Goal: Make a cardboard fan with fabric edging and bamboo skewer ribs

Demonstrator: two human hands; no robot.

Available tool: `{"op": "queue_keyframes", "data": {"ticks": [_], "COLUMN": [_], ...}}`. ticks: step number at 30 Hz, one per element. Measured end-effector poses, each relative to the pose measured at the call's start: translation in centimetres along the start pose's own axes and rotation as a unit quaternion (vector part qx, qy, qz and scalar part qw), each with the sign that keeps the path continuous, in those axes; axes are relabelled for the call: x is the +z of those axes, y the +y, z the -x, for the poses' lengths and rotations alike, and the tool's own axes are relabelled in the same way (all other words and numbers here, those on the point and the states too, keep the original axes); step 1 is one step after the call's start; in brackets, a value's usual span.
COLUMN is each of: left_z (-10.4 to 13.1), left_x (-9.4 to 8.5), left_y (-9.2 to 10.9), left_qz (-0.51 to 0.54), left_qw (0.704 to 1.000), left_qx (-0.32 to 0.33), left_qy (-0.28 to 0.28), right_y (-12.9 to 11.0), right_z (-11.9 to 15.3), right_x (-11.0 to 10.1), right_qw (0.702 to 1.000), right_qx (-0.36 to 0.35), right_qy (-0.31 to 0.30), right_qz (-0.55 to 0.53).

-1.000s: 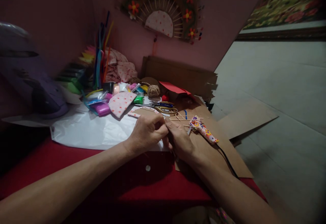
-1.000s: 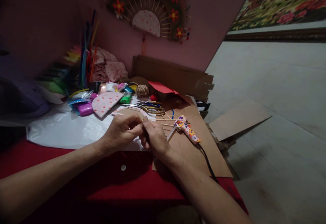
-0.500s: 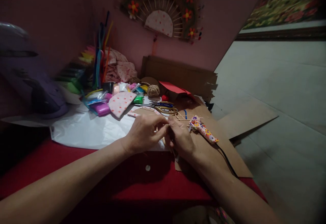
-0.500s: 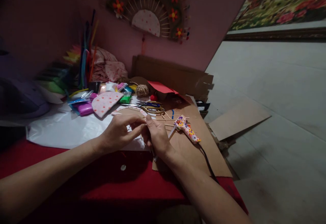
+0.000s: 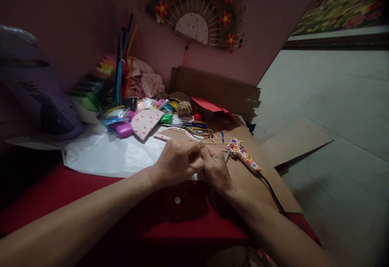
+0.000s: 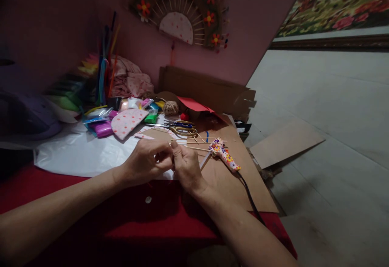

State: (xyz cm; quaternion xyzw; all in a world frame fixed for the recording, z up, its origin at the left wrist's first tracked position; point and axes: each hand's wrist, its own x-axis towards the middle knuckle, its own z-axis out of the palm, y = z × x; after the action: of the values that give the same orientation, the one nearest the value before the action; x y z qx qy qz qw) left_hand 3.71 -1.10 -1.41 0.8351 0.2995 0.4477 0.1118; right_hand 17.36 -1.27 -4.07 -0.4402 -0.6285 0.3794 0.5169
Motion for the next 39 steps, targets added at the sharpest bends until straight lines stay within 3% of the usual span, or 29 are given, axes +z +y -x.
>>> {"op": "queue_keyframes", "data": {"ticks": [3, 6, 10, 13, 16, 22, 26, 29, 39], "left_z": [-0.2, -0.7, -1.1, -1.2, -1.1, -0.8, -0.6, -0.6, -0.5], "left_x": [-0.1, -0.4, -0.7, -0.7, -0.5, 0.0, 0.2, 0.2, 0.0], "left_y": [0.4, 0.0, -1.1, -1.3, -1.2, -1.7, -2.1, -2.2, -2.0], "left_qz": [0.107, 0.233, 0.375, 0.39, 0.386, 0.407, 0.488, 0.53, 0.561], "left_qw": [0.994, 0.966, 0.9, 0.888, 0.891, 0.877, 0.815, 0.781, 0.745], "left_qx": [-0.015, -0.112, -0.22, -0.244, -0.239, -0.255, -0.3, -0.318, -0.343], "left_qy": [-0.017, 0.0, -0.025, -0.017, -0.01, -0.032, -0.086, -0.095, -0.11], "right_y": [-0.3, -0.6, -0.7, -0.8, -1.1, -1.4, -1.1, -1.1, -1.7], "right_z": [-0.3, -0.4, -0.1, 0.1, 0.3, 0.3, 0.2, 0.1, 0.4], "right_x": [-0.1, -0.2, -0.1, 0.0, 0.0, 0.0, 0.1, 0.1, 0.0], "right_qw": [0.996, 0.983, 0.985, 0.985, 0.987, 0.991, 0.987, 0.984, 0.99], "right_qx": [0.056, 0.11, 0.039, -0.049, -0.087, -0.044, -0.022, -0.019, -0.063], "right_qy": [0.012, -0.028, 0.0, 0.043, 0.057, 0.038, 0.036, 0.059, 0.072], "right_qz": [-0.074, -0.145, -0.167, -0.162, -0.125, -0.119, -0.157, -0.167, -0.106]}}
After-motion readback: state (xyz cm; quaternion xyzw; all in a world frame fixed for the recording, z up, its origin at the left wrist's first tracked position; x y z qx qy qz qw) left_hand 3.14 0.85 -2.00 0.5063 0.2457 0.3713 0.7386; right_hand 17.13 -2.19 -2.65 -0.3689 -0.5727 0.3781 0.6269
